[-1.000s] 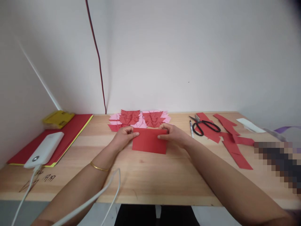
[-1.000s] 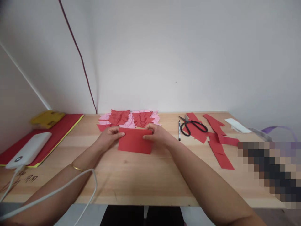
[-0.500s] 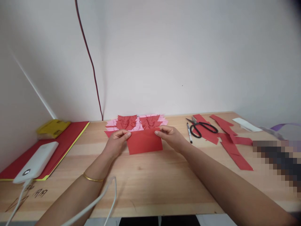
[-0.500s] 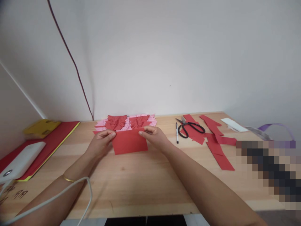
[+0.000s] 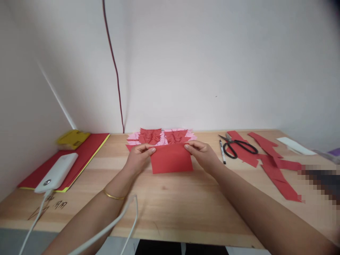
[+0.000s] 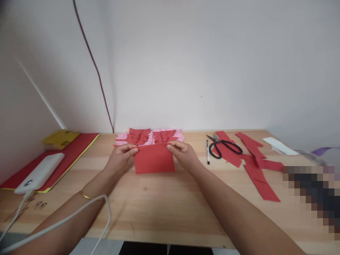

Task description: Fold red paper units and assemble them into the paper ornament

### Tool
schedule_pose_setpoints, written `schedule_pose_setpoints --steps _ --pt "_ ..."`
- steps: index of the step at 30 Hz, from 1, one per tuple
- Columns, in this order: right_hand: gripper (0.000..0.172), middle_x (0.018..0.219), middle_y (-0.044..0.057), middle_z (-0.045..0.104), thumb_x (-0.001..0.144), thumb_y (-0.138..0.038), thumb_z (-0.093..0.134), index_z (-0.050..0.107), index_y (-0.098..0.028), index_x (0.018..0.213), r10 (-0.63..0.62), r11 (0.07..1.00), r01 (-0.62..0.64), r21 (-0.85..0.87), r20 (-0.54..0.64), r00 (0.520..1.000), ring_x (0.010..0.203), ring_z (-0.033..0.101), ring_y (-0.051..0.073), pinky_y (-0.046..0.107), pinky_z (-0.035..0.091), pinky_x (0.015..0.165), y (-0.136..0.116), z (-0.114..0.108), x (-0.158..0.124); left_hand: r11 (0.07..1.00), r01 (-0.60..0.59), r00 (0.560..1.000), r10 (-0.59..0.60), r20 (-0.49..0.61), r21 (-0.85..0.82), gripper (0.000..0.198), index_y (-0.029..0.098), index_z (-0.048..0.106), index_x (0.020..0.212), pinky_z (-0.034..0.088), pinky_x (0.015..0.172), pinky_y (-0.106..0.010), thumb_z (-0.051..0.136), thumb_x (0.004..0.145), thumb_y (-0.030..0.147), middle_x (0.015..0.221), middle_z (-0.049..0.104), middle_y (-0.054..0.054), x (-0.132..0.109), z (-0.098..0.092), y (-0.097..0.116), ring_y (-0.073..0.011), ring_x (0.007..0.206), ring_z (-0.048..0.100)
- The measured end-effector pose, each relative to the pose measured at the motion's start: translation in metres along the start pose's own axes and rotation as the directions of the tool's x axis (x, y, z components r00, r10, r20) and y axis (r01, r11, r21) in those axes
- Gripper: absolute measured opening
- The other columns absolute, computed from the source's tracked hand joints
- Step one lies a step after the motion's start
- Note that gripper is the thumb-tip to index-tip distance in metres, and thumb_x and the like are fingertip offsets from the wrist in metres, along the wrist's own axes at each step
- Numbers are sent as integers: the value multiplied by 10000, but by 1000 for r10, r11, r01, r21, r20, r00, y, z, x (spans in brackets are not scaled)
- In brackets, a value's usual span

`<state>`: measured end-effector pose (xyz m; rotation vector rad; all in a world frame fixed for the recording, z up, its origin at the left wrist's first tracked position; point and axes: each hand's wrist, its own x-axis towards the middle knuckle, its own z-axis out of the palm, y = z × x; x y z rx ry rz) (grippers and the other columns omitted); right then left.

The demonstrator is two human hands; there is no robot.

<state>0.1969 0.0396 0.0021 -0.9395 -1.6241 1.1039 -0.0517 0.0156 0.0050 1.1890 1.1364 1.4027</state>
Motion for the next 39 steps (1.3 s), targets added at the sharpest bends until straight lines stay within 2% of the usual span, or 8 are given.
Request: schedule_pose_setpoints --steps 11,19,25,32,39 --pt "233 856 31 672 781 -397 634 699 -200 889 43 995 -39 91 -36 998 800 583 161 289 444 752 3 2 -1 999 33 999 -32 -23 28 235 143 678 682 404 603 -227 799 558 302 632 628 4 -1 2 2 -93 597 538" --pt "250 780 23 629 768 -429 638 653 -183 807 50 997 -48 63 -39 998 733 547 154 294 428 698 4 2 -1 999 31 996 -28 -87 28 283 138 641 629 403 582 -231 816 507 323 602 609 12 -1 4 5 -93 571 522" --pt "237 714 -5 572 770 -407 639 607 -172 760 45 989 -44 139 -9 999 672 504 119 266 404 662 0 3 -1 998 53 997 -52 -64 18 282 131 637 627 420 599 -233 812 532 331 617 623 -1 -1 3 3 -100 587 539" --pt "264 732 -8 593 754 -416 653 630 -184 878 48 972 -44 230 -15 999 687 535 119 274 434 688 3 4 1 999 19 997 -16 -69 47 279 132 647 628 429 601 -226 807 549 347 627 640 -7 0 1 4 -99 584 537" --pt "276 736 4 582 791 -446 598 622 -179 855 21 981 -20 194 -6 1000 673 510 116 267 426 662 2 4 0 998 19 997 -14 -81 60 288 140 650 625 437 597 -232 809 538 365 625 641 -12 -1 3 8 -108 584 538"
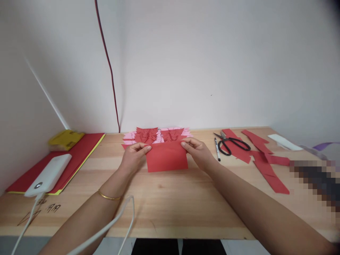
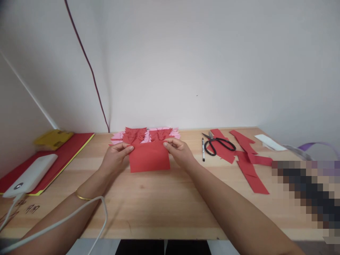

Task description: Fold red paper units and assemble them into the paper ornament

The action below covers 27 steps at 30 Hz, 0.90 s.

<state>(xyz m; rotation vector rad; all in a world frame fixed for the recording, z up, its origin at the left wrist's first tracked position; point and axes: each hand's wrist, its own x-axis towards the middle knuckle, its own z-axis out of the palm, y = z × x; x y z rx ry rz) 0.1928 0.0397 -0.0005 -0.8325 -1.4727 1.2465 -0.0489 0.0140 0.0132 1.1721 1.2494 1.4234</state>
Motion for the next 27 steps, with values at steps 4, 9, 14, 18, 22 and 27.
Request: schedule_pose_setpoints --steps 4,9,14,18,22,27 --pt "287 717 2 562 787 -461 592 611 -178 834 17 998 -18 -53 -17 1000 654 492 117 261 417 637 -1 -1 0 1000 -10 1000 10 -9 5 280 137 647 629 437 606 -237 801 557 360 635 640 -14 0 0 -1 -111 593 540" --pt "262 694 -7 544 789 -443 594 604 -181 781 49 995 -50 -81 -18 999 641 482 113 254 407 629 -3 -1 -1 1000 -14 1000 15 -5 9 269 135 634 625 410 592 -227 780 590 358 623 625 -1 -1 -1 -3 -96 578 522" --pt "265 697 -7 533 792 -442 592 598 -177 783 61 994 -63 -84 -26 998 642 477 112 254 403 620 -1 -1 -2 997 -32 999 33 -7 71 284 137 618 608 380 561 -218 766 601 380 598 595 9 -1 -2 -4 -90 565 498" --pt "283 699 -4 543 780 -460 596 599 -177 778 53 995 -54 -86 -22 998 644 484 116 260 414 623 0 -1 -2 996 -33 999 32 11 77 288 138 630 641 392 575 -225 757 610 394 621 604 0 0 -3 -6 -100 584 508" --pt "295 696 -2 542 772 -469 598 591 -174 775 66 994 -68 -83 -23 998 642 484 116 255 417 618 0 -1 -1 996 -40 999 38 29 79 290 138 639 662 402 591 -224 750 620 402 644 612 -6 1 -4 -8 -106 608 518" --pt "251 639 -14 537 781 -429 562 564 -185 721 89 955 -97 -280 -40 995 591 466 114 247 372 573 -1 -5 1 996 -38 995 31 90 84 260 150 641 679 391 594 -220 728 649 393 633 606 8 2 -4 -11 -98 592 510"
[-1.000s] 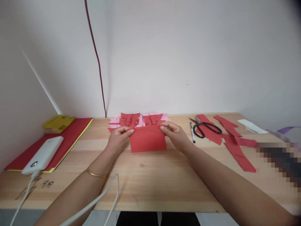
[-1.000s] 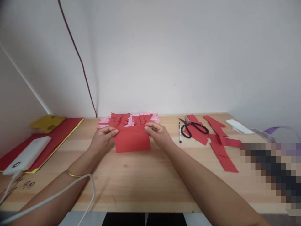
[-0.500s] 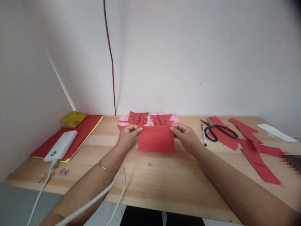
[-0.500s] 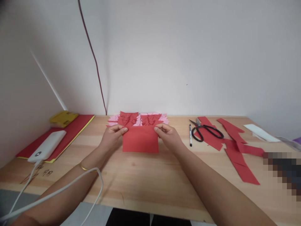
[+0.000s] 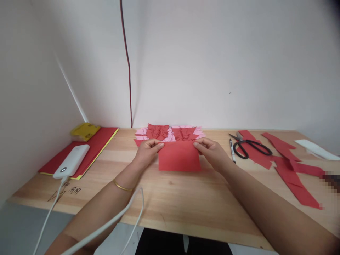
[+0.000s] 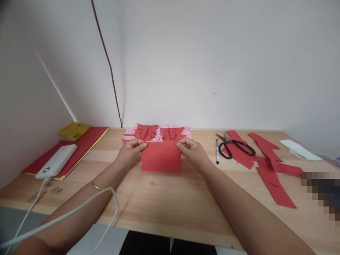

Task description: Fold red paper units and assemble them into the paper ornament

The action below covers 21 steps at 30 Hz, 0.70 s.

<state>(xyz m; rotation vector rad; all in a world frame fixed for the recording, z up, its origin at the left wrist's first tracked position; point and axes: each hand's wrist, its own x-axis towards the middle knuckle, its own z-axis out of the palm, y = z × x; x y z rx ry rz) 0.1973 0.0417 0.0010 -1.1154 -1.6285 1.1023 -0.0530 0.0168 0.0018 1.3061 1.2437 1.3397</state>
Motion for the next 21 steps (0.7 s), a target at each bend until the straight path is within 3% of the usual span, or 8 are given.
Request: schedule_pose_setpoints --steps 3,8,14,17,21 --pt "184 587 -18 532 766 -352 536 532 -194 673 11 960 2 -279 46 999 555 457 119 247 331 541 1 -3 0 994 16 999 -22 46 111 248 153 632 658 363 568 -223 697 676 392 606 590 12 0 -1 -2 -98 559 488" --pt "139 595 5 552 751 -248 493 493 -197 622 -42 702 162 -693 187 981 546 430 125 257 251 521 2 0 -6 853 -95 994 52 98 513 210 169 627 581 284 528 -247 662 695 342 561 583 -3 -2 -3 -3 -126 531 461" --pt "175 721 61 617 805 -257 477 531 -187 654 -31 496 226 -839 243 970 642 496 158 278 243 568 -1 5 -10 559 -231 972 99 213 796 183 193 642 634 292 586 -280 587 770 303 660 620 -48 -3 1 -5 -175 612 503" --pt "167 797 81 628 826 -269 476 555 -178 712 -15 440 236 -866 255 967 722 534 181 283 272 605 -3 6 -10 391 -271 962 94 255 880 202 189 634 682 322 622 -284 549 806 323 723 622 -63 -1 3 -7 -191 684 526" --pt "165 974 101 605 818 -259 499 586 -174 928 -35 401 198 -894 201 979 829 552 210 303 325 697 -5 9 -11 272 -281 960 93 265 921 191 177 615 757 369 675 -293 538 827 337 783 618 -61 -1 4 -9 -194 752 536"
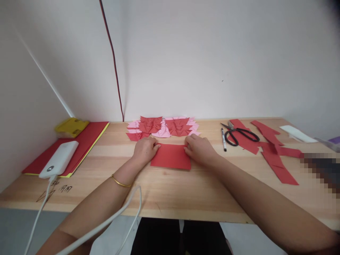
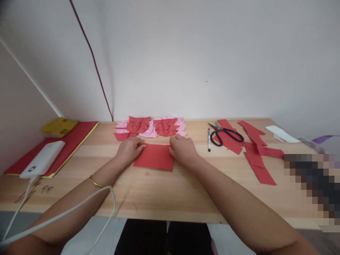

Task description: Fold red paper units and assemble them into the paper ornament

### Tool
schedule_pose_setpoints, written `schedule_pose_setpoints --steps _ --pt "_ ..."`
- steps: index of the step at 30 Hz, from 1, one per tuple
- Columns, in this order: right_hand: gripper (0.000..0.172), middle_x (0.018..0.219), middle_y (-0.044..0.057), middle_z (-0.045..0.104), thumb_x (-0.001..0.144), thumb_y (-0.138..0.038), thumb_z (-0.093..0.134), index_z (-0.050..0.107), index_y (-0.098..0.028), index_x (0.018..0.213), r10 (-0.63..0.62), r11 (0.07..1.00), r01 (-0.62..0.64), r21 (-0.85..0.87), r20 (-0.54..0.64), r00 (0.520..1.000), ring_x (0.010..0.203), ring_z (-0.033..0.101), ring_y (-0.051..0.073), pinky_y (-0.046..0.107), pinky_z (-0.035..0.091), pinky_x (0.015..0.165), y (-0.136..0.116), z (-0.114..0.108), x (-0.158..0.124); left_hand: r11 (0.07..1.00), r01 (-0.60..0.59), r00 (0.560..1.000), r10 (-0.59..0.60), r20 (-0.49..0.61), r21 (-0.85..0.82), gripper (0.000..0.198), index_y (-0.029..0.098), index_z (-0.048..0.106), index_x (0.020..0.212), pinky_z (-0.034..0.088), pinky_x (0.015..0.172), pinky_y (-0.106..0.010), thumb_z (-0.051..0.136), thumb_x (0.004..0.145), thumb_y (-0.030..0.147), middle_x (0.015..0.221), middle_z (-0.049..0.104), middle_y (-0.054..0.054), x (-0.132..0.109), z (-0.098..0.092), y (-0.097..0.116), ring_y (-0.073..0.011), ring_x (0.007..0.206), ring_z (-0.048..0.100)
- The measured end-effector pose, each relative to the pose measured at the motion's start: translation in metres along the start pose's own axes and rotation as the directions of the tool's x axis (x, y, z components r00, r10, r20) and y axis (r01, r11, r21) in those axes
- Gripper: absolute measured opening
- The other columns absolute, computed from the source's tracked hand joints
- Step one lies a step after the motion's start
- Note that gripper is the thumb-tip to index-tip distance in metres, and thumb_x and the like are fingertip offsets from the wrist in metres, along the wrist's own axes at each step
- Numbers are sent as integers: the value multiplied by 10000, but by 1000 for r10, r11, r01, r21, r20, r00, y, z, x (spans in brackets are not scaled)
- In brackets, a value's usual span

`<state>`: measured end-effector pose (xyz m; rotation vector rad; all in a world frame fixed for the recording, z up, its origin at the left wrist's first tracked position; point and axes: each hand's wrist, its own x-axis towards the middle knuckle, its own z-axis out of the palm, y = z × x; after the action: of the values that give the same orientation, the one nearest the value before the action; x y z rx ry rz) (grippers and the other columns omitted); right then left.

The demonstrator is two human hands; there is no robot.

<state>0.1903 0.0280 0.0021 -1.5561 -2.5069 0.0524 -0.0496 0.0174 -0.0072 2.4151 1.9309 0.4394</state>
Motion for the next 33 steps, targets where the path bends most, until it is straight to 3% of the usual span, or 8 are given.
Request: schedule_pose_setpoints --steps 3,7,9,12,17,19,25,33 --pt "272 1052 113 575 818 -179 483 573 -178 1074 -97 995 99 16 -64 993 900 542 216 316 344 753 -2 2 1 1000 -3 998 5 -60 21 184 167 611 926 408 751 -317 581 803 301 910 615 -77 -1 2 2 -209 854 541" --pt "270 948 98 601 849 -80 394 627 -154 962 -333 938 327 116 32 942 900 541 181 271 370 763 -5 5 3 984 -177 978 176 -116 -3 228 180 622 1029 426 831 -340 500 837 173 994 601 -88 1 9 3 -215 966 526" --pt "273 946 100 608 852 -69 389 633 -137 953 -332 935 323 147 40 942 914 546 175 262 381 780 -6 5 4 958 -286 956 283 -79 -35 259 181 649 969 432 834 -330 424 857 117 944 613 -81 3 13 2 -195 954 536" --pt "234 960 110 604 897 -165 405 633 -127 937 -298 946 287 148 53 953 919 553 179 268 394 798 -9 3 2 941 -333 943 331 -42 -59 275 171 657 932 437 833 -315 400 862 103 912 612 -77 5 15 1 -178 941 544" --pt "385 1012 130 581 861 -492 497 612 -143 977 -263 965 261 34 84 961 930 542 236 327 411 784 -17 -1 -5 936 -352 936 352 26 -7 307 191 634 1080 424 827 -342 489 873 366 946 562 -85 -2 2 9 -204 930 505" --pt "397 1058 137 571 857 -500 494 597 -150 1015 -268 962 271 -25 89 959 966 527 262 355 408 791 -19 -2 -8 926 -376 925 373 78 25 417 260 588 1200 412 813 -358 483 857 472 974 528 -84 -5 -4 12 -213 923 478" --pt "451 1148 148 545 859 -520 459 566 -168 1122 -287 955 294 -46 125 950 1015 502 290 410 388 843 -16 -4 -16 905 -426 885 416 212 6 601 389 521 1272 343 915 -431 477 747 679 1108 447 -82 -9 -12 7 -254 1039 401" --pt "668 1272 151 503 776 -621 513 494 -204 1299 -323 945 325 23 184 928 1097 458 330 468 339 912 -5 -11 -16 930 -365 900 344 268 34 697 410 463 1315 298 950 -492 440 706 749 1203 425 -99 -16 -16 11 -302 1102 378"
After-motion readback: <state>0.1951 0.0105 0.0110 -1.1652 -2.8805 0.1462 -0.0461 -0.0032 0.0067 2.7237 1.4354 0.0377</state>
